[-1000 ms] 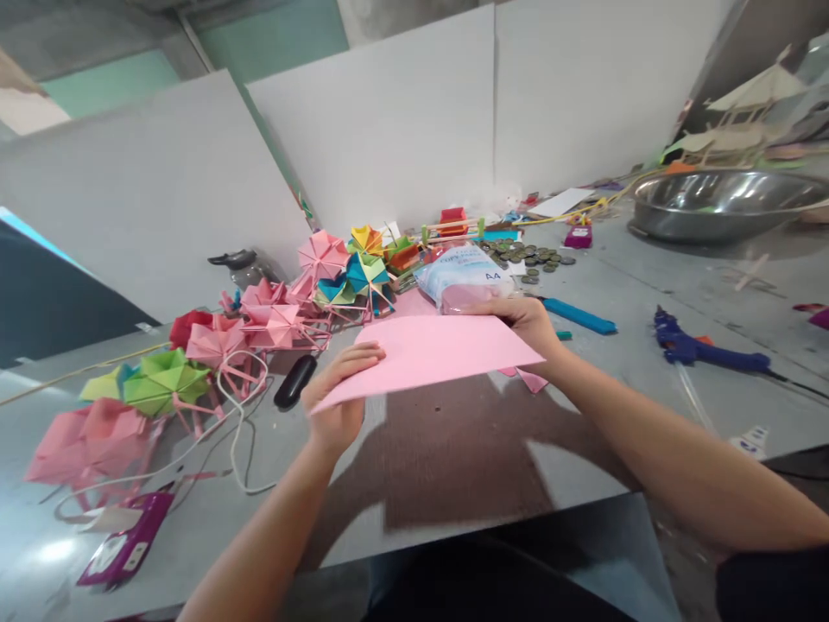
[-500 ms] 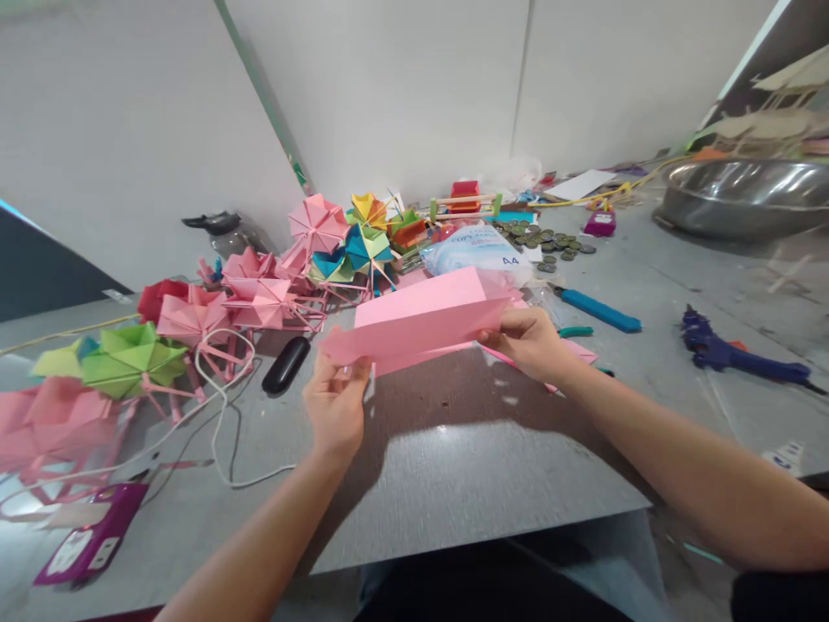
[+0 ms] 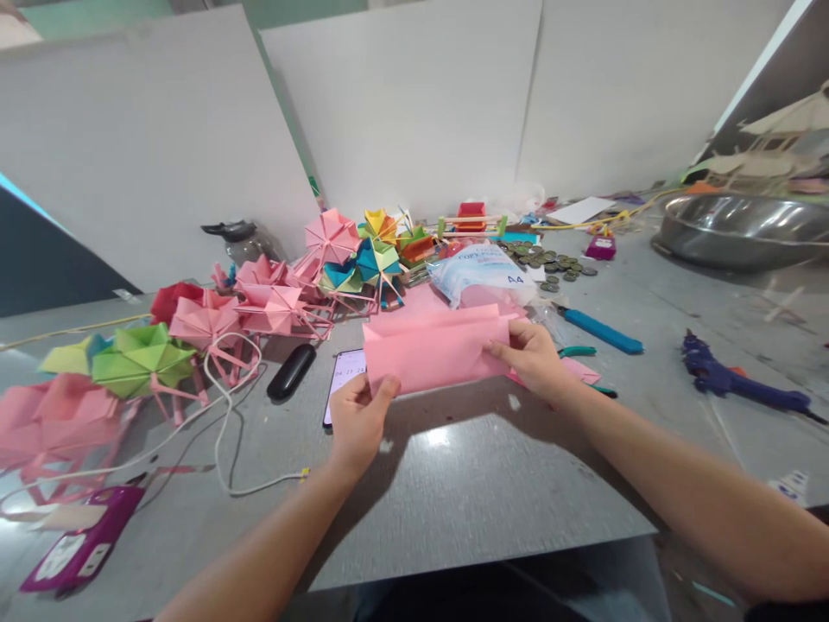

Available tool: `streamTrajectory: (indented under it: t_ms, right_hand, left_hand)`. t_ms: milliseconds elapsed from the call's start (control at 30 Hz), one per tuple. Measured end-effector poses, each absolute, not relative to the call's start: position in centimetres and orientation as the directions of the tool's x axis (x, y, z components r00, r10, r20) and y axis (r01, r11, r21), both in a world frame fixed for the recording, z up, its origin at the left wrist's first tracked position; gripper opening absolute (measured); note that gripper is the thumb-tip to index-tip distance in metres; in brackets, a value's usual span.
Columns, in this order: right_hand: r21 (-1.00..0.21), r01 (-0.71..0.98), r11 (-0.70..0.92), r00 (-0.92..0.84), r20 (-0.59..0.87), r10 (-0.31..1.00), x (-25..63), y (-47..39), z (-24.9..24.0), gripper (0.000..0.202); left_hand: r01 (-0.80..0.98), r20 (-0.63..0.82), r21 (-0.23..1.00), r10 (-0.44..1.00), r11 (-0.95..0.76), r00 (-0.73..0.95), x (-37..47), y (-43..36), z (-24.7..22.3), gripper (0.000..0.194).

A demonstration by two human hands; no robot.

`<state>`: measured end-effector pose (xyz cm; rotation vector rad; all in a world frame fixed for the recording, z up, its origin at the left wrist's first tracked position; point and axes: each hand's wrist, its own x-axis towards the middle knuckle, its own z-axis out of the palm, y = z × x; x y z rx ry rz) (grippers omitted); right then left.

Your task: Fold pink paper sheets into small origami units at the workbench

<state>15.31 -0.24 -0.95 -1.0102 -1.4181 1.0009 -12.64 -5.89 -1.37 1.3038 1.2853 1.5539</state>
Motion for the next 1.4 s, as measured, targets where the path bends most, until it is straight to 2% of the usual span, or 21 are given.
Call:
streamTrajectory:
  t_ms: [133, 300, 533, 700, 833, 1000, 1100, 1233, 1267, 1400]
  right_hand:
    - [-0.955, 0.134, 0.263, 0.002, 0.266, 0.964, 15.1, -0.2, -1.3, 0.044]
    - [-0.921, 0.223, 0.321, 0.047, 0.339, 0.940, 15.2, -0.4, -1.4, 0.039]
    - [-0.896, 0.136, 0.423, 0.017, 0.429, 0.903, 14.7, -0.9, -1.3, 0.034]
    - [-0.884, 0.100, 0.456, -0.046, 0.454, 0.890, 14.7, -1.1, -1.3, 0.029]
    - [-0.894, 0.119, 0.431, -0.148, 0.414, 0.898, 15.2, -1.3, -1.1, 0.028]
    - [-0.879, 0.172, 0.445, -0.218, 0.407, 0.887, 15.5, -1.6, -0.5, 0.022]
    - [-0.898, 0.127, 0.421, -0.140, 0.404, 0.904, 15.0, -1.8, -0.3, 0.028]
    - [-0.948, -0.013, 0.318, -0.022, 0.318, 0.948, 14.4, -1.9, -0.5, 0.067]
    - [-0.954, -0.021, 0.299, -0.003, 0.299, 0.954, 14.4, -1.8, -0.6, 0.071]
    - [-0.968, -0.014, 0.249, -0.031, 0.249, 0.968, 14.7, -1.2, -0.7, 0.053]
  left_hand:
    - [0.130, 0.347, 0.936, 0.922, -0.328, -0.170, -12.3, -6.6, -1.3, 0.028]
    - [0.095, 0.448, 0.893, 0.886, -0.439, -0.116, -12.6, -6.5, -1.4, 0.025]
    - [0.008, 0.492, 0.869, 0.862, -0.495, -0.118, -13.0, -6.0, -1.9, 0.020]
    - [-0.060, 0.475, 0.873, 0.872, -0.483, -0.118, -13.4, -5.9, -2.3, 0.021]
    - [-0.037, 0.470, 0.879, 0.876, -0.476, -0.106, -13.8, -5.9, -2.4, 0.023]
    - [0.030, 0.402, 0.913, 0.888, -0.406, -0.225, -13.8, -6.0, -2.2, 0.028]
    - [0.098, 0.402, 0.915, 0.872, -0.391, -0.281, -13.5, -6.2, -1.8, 0.031]
    - [0.115, 0.382, 0.924, 0.873, -0.364, -0.302, -13.0, -6.4, -1.6, 0.028]
    - [0.111, 0.377, 0.926, 0.874, -0.361, -0.307, -12.9, -6.4, -1.6, 0.028]
    - [0.063, 0.356, 0.934, 0.892, -0.353, -0.279, -13.2, -6.3, -1.2, 0.038]
